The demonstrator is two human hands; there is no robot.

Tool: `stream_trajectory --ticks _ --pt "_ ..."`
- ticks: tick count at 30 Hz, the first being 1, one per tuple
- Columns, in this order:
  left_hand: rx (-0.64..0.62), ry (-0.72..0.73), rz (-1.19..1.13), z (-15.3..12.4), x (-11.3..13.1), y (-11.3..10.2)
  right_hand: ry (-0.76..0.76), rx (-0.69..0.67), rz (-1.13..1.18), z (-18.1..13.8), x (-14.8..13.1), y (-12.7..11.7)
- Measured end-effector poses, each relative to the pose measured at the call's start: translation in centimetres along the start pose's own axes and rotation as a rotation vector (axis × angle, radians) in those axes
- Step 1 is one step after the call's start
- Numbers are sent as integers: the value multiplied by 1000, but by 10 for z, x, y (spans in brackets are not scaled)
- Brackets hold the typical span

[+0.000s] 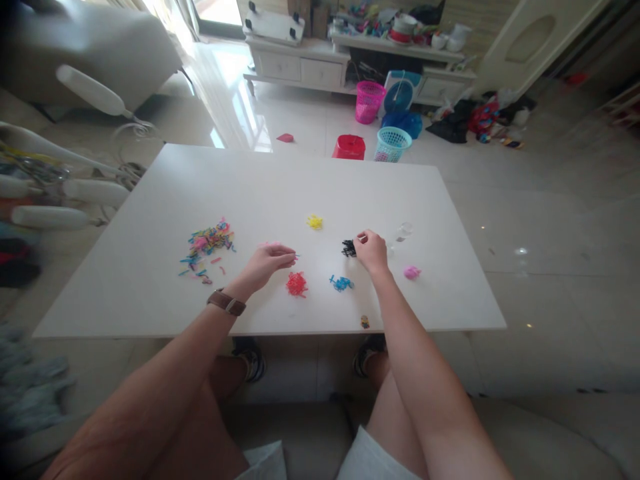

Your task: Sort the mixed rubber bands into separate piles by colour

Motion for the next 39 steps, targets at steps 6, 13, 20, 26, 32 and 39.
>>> stream_trajectory --ticks 6,13,20,26,32,39 --pt "-152 69 401 -7 -21 51 -49 -36 90 -10 -21 -1" --pt "-246 160 653 -4 -25 98 -85 -85 89 -15 -27 8" --pt "-271 176 910 9 -25 99 -100 -109 89 -16 -26 7" --pt "-288 250 1076 3 -29 101 -120 -125 86 -20 -29 7" --pt "-360 337 1055 -13 -29 121 -127 -125 77 -21 -31 6" --pt "-308 366 857 -5 -7 108 -136 -138 84 -21 -31 6"
Point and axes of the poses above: each hand's wrist, its own z-axis towards the middle knuckle, its own y-axis out of the palm, x = y × z, the point moved 6 cm from there along z, towards the middle knuckle, and after that the axes turned 5 degrees about y, right-handed, at the moved point
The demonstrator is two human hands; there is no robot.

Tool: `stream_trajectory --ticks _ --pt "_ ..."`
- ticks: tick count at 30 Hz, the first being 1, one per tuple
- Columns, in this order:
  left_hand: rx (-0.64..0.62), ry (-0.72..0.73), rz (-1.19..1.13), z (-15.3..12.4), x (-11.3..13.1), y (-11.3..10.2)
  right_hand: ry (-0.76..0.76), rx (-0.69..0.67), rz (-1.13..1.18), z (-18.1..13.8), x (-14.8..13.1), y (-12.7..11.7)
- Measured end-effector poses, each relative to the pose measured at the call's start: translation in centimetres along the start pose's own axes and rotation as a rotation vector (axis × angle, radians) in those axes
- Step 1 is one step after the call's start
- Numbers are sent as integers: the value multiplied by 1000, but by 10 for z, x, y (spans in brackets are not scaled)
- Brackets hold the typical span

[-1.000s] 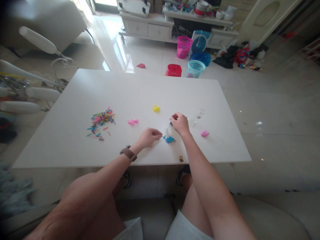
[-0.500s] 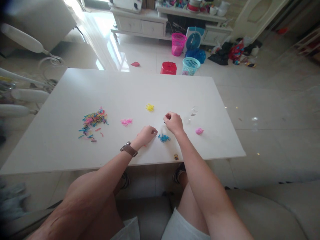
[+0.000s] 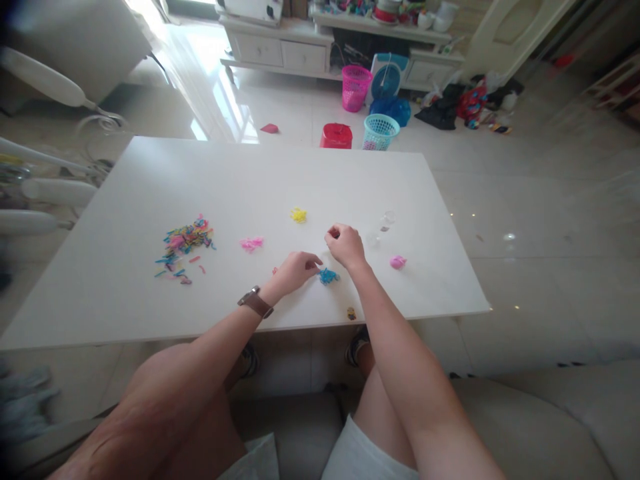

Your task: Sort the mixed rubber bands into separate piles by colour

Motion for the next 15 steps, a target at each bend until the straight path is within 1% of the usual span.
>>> stream_trajectory --ticks 2,5,8,10,12,15 --pt "86 -59 -77 2 -13 -22 4 0 6 0 0 0" --pt "246 -199 -197 -2 -42 -62 25 -4 10 0 2 0" --pt "407 -337 -244 -18 -75 -102 28 -10 11 0 2 -1" --pt "512 -418 -243 -33 -93 -123 17 -7 12 -1 1 -1" --pt "586 -459 -229 -47 -107 -137 15 -2 9 -2 1 -2" --pt "623 -465 -239 -61 -120 -143 18 -4 -2 -2 2 -2"
Point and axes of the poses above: each hand's wrist, its own z-axis towards the middle knuckle, its own y-axis out of the palm, x = y × z, the point moved 6 cm from there along z, towards the middle knuckle, and after that the axes turned 5 degrees about y, right-handed, at the moved point
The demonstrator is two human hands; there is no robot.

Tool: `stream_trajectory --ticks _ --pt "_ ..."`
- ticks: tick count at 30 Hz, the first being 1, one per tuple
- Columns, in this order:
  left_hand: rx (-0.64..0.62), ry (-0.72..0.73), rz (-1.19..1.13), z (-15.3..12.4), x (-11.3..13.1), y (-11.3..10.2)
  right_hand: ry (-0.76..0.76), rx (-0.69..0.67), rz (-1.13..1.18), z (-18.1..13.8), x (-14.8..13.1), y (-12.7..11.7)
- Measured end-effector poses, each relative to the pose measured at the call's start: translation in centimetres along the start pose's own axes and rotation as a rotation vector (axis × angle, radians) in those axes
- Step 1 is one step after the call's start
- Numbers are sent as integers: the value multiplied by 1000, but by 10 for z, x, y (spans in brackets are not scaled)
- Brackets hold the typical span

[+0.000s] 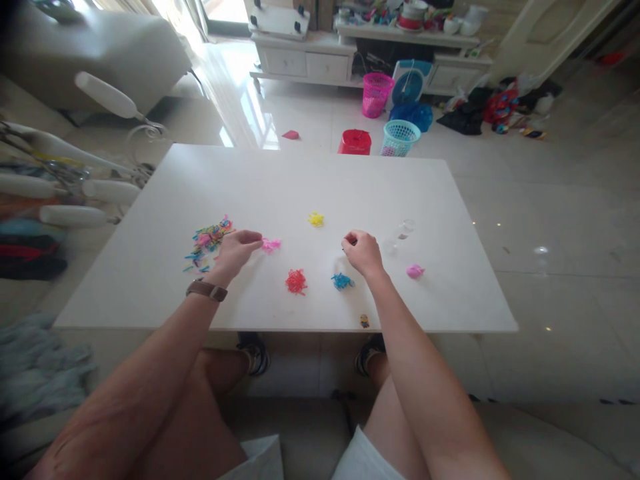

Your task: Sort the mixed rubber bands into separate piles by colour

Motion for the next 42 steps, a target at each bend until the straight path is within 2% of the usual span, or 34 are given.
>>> stream_trajectory --ticks 3,6,10,14,18,24,27,30,36,42 --pt "-66 -5 -59 -3 -7 2 -16 -10 -8 0 0 1" --pt "-134 8 -60 -5 -3 5 -30 -17 -10 1 0 3" --pt "-86 8 79 -1 3 -7 -33 -23 -18 2 -1 5" --pt "33 17 144 12 0 -34 -42 -24 -27 2 -3 7" --pt "157 -30 166 20 -16 -70 -56 -25 -22 1 -5 6" --pt "240 -124 251 11 -48 -119 -62 -34 -12 2 -3 8" --pt "192 -148 319 5 -62 -127 -62 -42 -18 2 -2 10" --pt "94 -141 362 5 -71 -125 -70 -46 -34 1 -4 10" --pt "23 -172 492 7 -70 -127 -63 -50 -51 3 -5 12" --pt "-120 -156 567 6 -77 -120 -69 -69 -55 6 -7 17"
Point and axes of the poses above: each hand's wrist, its own z-axis towards the middle knuckle, its own y-axis out of the palm, x = y × z, the point moved 6 cm from there along z, towards the middle knuckle, and after that the axes turned 5 degrees about y, right-handed, at the moved point
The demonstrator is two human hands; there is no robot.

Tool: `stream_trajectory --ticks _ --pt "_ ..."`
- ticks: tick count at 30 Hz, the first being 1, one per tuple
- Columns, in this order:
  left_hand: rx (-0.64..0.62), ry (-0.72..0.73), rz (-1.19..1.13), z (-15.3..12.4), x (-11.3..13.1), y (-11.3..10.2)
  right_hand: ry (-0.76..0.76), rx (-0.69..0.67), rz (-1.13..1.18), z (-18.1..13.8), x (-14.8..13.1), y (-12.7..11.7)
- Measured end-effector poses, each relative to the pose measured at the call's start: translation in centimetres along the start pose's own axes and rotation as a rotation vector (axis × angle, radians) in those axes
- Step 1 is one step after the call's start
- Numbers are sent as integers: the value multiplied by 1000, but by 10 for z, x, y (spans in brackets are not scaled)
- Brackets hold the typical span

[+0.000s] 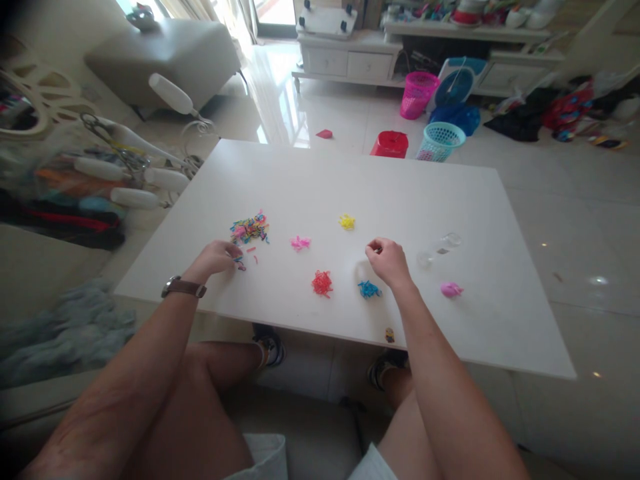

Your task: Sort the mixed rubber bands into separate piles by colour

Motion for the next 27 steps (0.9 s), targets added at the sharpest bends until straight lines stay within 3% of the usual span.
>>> stream_trajectory --ticks 11,18,27 --pt "-93 12 104 1 0 8 -11 -31 -6 -3 -4 2" --pt "-34 1 98 6 3 6 -13 -31 -12 -3 -4 2" --pt "50 -32 -79 2 13 0 -20 -36 -22 -3 -4 2"
Point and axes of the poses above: each hand's wrist, its own z-axis towards the middle knuckle, its own y-axis out of the palm, x = y × z, the point moved 6 cm from there along z, towards the middle knuckle, and after that the axes turned 5 degrees about y, right-handed, at the moved point
